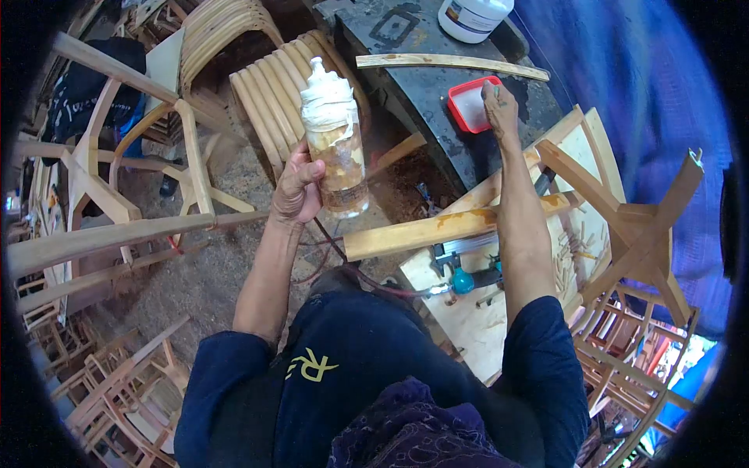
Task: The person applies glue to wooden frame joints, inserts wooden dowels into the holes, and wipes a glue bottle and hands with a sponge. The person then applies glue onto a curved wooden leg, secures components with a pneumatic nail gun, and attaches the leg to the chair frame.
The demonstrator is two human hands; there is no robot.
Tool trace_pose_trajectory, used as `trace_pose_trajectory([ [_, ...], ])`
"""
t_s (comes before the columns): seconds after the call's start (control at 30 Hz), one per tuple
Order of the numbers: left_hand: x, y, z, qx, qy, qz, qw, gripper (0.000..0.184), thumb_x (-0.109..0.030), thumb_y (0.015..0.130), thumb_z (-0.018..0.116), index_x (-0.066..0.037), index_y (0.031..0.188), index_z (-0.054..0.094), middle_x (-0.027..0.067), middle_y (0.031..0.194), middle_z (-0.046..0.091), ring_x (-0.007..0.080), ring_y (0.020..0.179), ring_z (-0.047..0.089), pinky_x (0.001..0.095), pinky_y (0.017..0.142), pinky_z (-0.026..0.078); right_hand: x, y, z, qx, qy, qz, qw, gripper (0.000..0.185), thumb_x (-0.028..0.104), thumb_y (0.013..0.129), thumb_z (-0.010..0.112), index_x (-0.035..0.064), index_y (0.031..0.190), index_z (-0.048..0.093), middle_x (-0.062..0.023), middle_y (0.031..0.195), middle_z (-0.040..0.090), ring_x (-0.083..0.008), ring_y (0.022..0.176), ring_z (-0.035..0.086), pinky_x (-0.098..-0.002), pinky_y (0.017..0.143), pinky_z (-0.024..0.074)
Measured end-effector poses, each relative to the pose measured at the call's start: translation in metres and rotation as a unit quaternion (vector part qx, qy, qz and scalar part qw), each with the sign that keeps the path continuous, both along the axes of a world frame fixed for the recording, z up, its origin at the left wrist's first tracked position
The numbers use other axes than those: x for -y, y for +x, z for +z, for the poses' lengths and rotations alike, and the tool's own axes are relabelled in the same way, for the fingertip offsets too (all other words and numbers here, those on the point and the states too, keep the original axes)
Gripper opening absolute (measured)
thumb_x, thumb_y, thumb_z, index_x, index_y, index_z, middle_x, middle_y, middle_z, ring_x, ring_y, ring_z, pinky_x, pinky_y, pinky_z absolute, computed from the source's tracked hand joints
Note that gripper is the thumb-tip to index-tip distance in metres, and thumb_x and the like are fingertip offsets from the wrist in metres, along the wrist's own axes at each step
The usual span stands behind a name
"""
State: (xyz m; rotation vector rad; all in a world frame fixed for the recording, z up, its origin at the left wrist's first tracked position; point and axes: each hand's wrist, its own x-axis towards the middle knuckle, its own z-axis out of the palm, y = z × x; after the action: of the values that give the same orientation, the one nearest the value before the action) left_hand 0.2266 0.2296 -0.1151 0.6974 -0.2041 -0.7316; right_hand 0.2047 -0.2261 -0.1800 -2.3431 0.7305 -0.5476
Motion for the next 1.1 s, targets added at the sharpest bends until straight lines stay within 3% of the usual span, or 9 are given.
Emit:
trace_pose_trajectory([
  [0.37,0.004,-0.003,-0.002,-0.026,-0.013,-0.013,0.999,0.077,-0.021,0.083,0.085,-0.004,0.148,0.047,0.0116,0.136,0.063,0.0242,0.124,0.063,0.0421,0.108,0.052,-0.005,-0.001,0.004,-0.001,-0.02,-0.03,0.999,0.06,0.052,0.098,0.053,-0.0042,0.083,0.068,-0.0328,0.085,0.067,-0.0487,0.088,0.069,-0.0548,0.082,0.0502],
  [0.57,0.024,-0.009,0.01,-0.003,-0.001,-0.03,1.0,0.078,-0.018,0.082,0.085,-0.004,0.148,0.046,0.012,0.136,0.064,0.0242,0.123,0.064,0.0418,0.107,0.052,-0.002,-0.051,0.013,-0.069,-0.003,-0.126,0.99,0.054,0.047,0.091,0.065,-0.0006,0.116,0.065,-0.0291,0.107,0.071,-0.0486,0.104,0.067,-0.0518,0.093,0.0507],
  [0.7,0.051,-0.012,0.026,0.028,0.02,-0.093,0.995,0.08,-0.009,0.08,0.083,-0.003,0.15,0.043,0.0111,0.136,0.062,0.0239,0.123,0.063,0.0417,0.108,0.052,0.0,-0.08,0.018,-0.217,-0.017,-0.033,0.976,0.092,0.055,0.071,0.084,0.0051,0.141,0.05,-0.0277,0.128,0.064,-0.0433,0.127,0.057,-0.0461,0.106,0.0469],
  [0.8,0.074,-0.021,0.038,0.022,0.033,-0.129,0.991,0.082,-0.005,0.079,0.082,-0.002,0.15,0.042,0.0105,0.136,0.061,0.0228,0.125,0.062,0.0418,0.108,0.052,-0.021,-0.102,0.025,-0.196,-0.286,-0.025,0.938,0.105,0.06,0.067,0.086,0.0075,0.148,0.045,-0.0258,0.134,0.061,-0.0411,0.126,0.059,-0.0472,0.107,0.0462],
  [0.83,0.082,-0.023,0.041,0.014,0.039,-0.131,0.99,0.083,-0.001,0.077,0.082,-0.002,0.149,0.043,0.0104,0.137,0.06,0.0219,0.127,0.06,0.0415,0.109,0.051,-0.02,-0.11,0.021,-0.125,-0.36,-0.046,0.923,0.086,0.061,0.075,0.081,0.0052,0.137,0.06,-0.0201,0.125,0.067,-0.0346,0.121,0.063,-0.0409,0.107,0.0472],
  [0.93,0.102,-0.03,0.048,0.037,0.054,-0.153,0.986,0.085,-0.001,0.075,0.084,-0.002,0.149,0.043,0.0108,0.136,0.061,0.0214,0.128,0.059,0.0403,0.11,0.049,-0.038,-0.142,0.069,-0.03,0.105,-0.046,0.993,0.053,0.051,0.089,0.073,0.0034,0.114,0.075,-0.0159,0.114,0.072,-0.0263,0.11,0.068,-0.0364,0.097,0.0514],
  [0.97,0.107,-0.032,0.049,0.05,0.055,-0.155,0.985,0.086,-0.001,0.074,0.085,-0.002,0.149,0.043,0.0111,0.136,0.061,0.0213,0.127,0.059,0.04,0.11,0.048,-0.065,-0.157,0.085,0.05,0.14,-0.081,0.986,0.033,0.033,0.097,0.068,0.0028,0.091,0.08,-0.0114,0.107,0.075,-0.0198,0.097,0.07,-0.0337,0.082,0.053],
  [1.03,0.119,-0.038,0.052,0.077,0.055,-0.161,0.983,0.087,0.0,0.072,0.086,-0.002,0.148,0.044,0.0116,0.136,0.061,0.0212,0.127,0.06,0.0394,0.111,0.047,-0.102,-0.192,0.094,0.15,0.045,0.006,0.988,0.024,0.021,0.094,0.07,0.006,0.111,0.078,-0.0089,0.111,0.075,-0.0169,0.098,0.069,-0.0345,0.078,0.0537],
  [1.1,0.13,-0.047,0.055,0.099,0.052,-0.18,0.977,0.088,-0.001,0.071,0.088,-0.001,0.147,0.044,0.012,0.135,0.062,0.0213,0.127,0.06,0.0393,0.112,0.046,-0.164,-0.223,0.126,0.145,0.282,-0.008,0.949,0.067,0.013,0.089,0.075,0.0129,0.151,0.051,-0.0082,0.131,0.064,-0.0207,0.115,0.065,-0.0334,0.097,0.0532],
])
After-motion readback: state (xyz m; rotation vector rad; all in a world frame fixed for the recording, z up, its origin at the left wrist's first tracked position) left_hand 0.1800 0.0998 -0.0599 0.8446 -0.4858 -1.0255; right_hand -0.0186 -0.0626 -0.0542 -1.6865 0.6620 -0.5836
